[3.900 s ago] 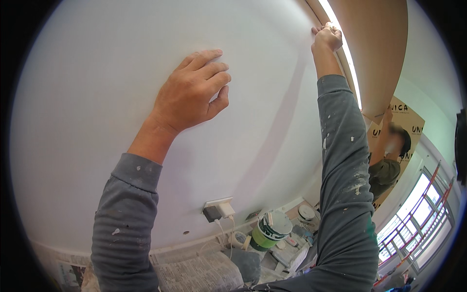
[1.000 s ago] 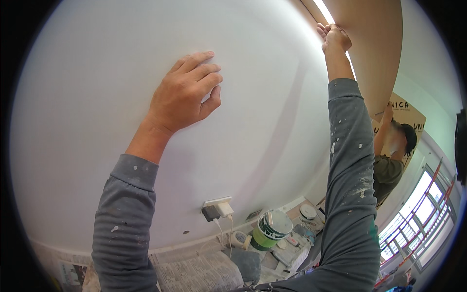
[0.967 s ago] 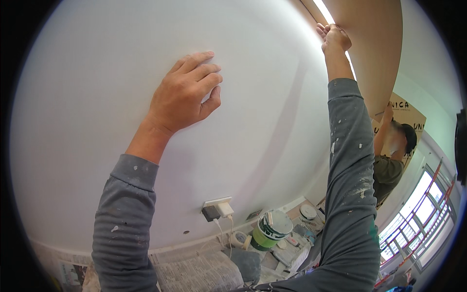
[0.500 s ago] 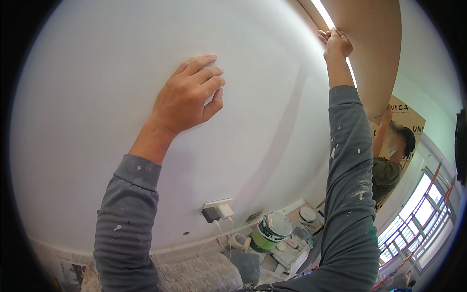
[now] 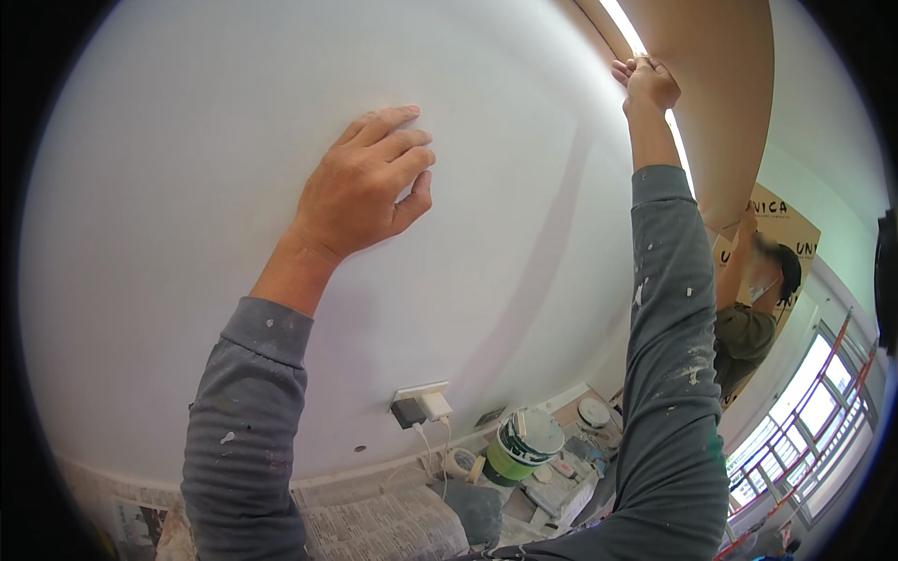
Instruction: The person installs a curved LED light strip into a ceiling recess. They use a sanding block to smooth the edge of the recess and a small metal tool to press the strip into place. Another person assists by holding a large cardboard sheet nearby.
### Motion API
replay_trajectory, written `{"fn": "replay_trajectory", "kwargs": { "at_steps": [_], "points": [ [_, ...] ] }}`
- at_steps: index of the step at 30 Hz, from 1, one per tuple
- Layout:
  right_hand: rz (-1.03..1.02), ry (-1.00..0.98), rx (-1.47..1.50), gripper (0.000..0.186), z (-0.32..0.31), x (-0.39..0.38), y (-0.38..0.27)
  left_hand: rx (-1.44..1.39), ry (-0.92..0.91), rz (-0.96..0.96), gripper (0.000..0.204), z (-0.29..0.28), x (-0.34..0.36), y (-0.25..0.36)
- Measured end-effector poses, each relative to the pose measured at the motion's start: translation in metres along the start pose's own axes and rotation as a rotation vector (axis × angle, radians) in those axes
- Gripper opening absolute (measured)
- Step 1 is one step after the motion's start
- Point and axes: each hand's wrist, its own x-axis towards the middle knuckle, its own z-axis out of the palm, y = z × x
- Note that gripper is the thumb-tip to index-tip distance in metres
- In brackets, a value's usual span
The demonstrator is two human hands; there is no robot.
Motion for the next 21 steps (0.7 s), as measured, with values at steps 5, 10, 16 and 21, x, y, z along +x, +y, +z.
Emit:
{"fn": "replay_trajectory", "kwargs": {
  "at_steps": [5, 10, 16, 21],
  "points": [
    [-0.030, 0.009, -0.027, 0.015, 0.000, 0.002, 0.000, -0.002, 0.004, -0.001, 0.010, 0.002, 0.001, 0.000],
    [0.000, 0.031, -0.042, 0.014, 0.008, 0.000, -0.003, 0.002, -0.004, -0.006, 0.010, 0.001, 0.003, 0.001],
    [-0.075, -0.098, -0.032, 0.015, -0.002, 0.003, 0.003, 0.003, -0.015, -0.003, 0.010, -0.001, 0.004, 0.001],
    [-0.058, -0.031, -0.032, 0.017, -0.008, 0.003, 0.007, 0.003, -0.013, -0.004, 0.010, 0.000, 0.004, 0.001]
  ]
}}
